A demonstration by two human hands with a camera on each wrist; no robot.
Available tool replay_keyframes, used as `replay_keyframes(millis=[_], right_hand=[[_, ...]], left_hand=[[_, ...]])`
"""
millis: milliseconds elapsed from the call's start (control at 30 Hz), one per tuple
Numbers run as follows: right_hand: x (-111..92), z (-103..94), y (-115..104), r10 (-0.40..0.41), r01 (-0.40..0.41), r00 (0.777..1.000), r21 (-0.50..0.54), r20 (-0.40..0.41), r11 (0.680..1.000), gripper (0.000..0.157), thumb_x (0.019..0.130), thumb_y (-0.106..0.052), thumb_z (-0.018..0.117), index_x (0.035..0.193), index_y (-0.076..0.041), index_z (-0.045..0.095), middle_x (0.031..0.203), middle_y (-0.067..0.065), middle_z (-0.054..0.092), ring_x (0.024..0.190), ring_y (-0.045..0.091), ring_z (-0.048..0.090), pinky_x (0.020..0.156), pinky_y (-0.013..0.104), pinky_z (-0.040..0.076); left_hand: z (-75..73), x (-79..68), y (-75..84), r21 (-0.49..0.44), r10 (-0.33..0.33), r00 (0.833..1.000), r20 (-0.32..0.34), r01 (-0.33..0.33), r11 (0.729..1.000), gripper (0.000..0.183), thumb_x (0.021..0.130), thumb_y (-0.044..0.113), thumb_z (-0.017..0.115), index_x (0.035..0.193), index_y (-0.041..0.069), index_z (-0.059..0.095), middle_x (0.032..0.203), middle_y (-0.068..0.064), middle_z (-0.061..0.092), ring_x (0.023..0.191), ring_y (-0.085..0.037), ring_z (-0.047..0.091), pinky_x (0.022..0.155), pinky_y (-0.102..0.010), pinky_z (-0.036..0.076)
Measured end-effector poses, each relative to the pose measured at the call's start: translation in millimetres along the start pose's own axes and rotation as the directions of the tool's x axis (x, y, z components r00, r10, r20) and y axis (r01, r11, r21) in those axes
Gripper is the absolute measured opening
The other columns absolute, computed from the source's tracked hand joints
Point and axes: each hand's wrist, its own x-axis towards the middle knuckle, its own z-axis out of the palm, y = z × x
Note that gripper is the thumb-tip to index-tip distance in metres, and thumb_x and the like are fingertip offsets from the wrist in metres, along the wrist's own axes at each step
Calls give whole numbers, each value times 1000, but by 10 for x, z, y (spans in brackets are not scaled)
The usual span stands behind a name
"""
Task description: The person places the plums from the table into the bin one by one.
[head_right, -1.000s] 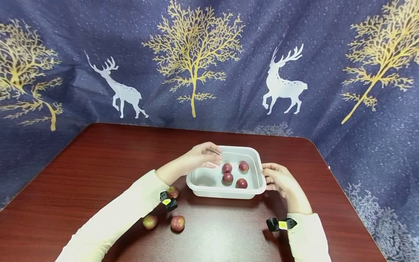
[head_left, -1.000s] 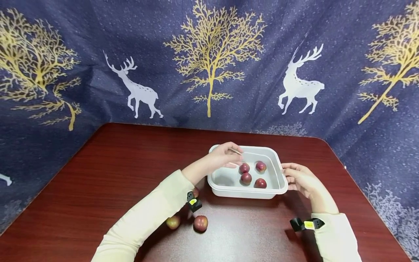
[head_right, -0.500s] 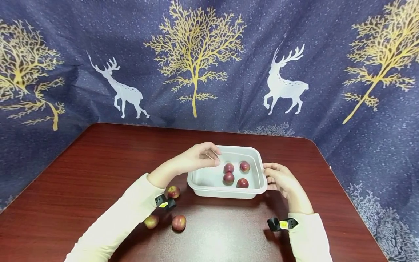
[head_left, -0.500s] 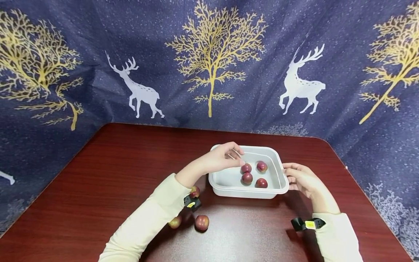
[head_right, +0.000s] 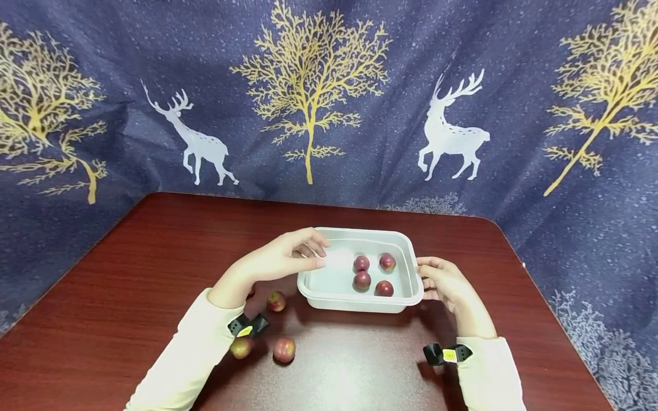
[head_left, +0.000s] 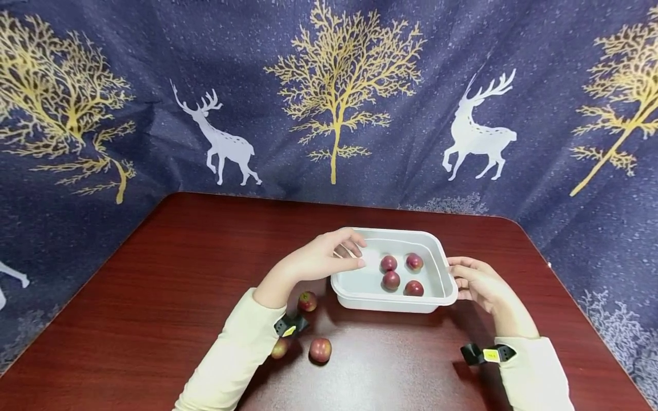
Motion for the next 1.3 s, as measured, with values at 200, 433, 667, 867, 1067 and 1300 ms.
replay_keyframes(millis=[200, 433, 667, 867, 1067, 1300], right_hand=[[3, 5, 2, 6, -6, 1000, 7, 1, 1000, 21, 93, -6, 48, 113, -5, 53, 78, -7, 67, 66, 8, 65, 61, 28, 57], [-15, -31, 0, -17, 15, 999, 68, 37, 998, 25, 94, -3, 46, 97, -23, 61, 79, -6, 68, 67, 8, 66, 60, 27, 57], [3, -41, 6, -33, 27, 998, 95, 61, 995, 29, 95, -2, 45, 95, -25, 63, 80, -6, 68, 67, 8, 66, 58, 27, 57], [20, -19, 24, -30, 23, 997, 100, 68, 995, 29, 95, -2, 45, 96, -25, 63, 79, -6, 68, 67, 8, 66, 59, 27, 57], [18, -19, 29, -38, 32, 997, 97, 64, 995, 28, 96, -3, 45, 96, -25, 62, 79, -6, 68, 66, 9, 65, 59, 27, 57], [24, -15, 26, -31, 25, 998, 106, 62, 994, 29, 96, -3, 45, 95, -25, 63, 79, -6, 68, 66, 8, 66, 59, 27, 57]], left_hand=[[-62, -77, -44, -28, -20, 998, -58, 18, 999, 31, 90, 18, 63, 118, 5, 55, 106, -11, 65, 94, -20, 64, 87, -30, 51], [-191, -130, -86, -39, -28, 993, -114, 24, 999, 30, 89, 15, 65, 115, 5, 54, 102, -11, 65, 92, -19, 64, 88, -31, 52], [-321, -237, -124, -9, -86, 989, -121, 85, 996, 33, 87, 15, 67, 116, 3, 54, 105, -15, 64, 96, -23, 65, 89, -34, 52], [-420, -348, -201, 5, -148, 981, -123, 150, 989, 35, 87, 17, 66, 115, 1, 53, 107, -17, 63, 95, -25, 64, 87, -36, 52], [-496, -409, -293, 46, -212, 968, -134, 220, 974, 35, 86, 19, 67, 114, 1, 54, 107, -17, 62, 97, -27, 62, 88, -38, 51], [-562, -467, -399, 101, -298, 943, -147, 314, 944, 38, 85, 21, 68, 113, 0, 54, 109, -21, 61, 103, -30, 60, 91, -41, 48]])
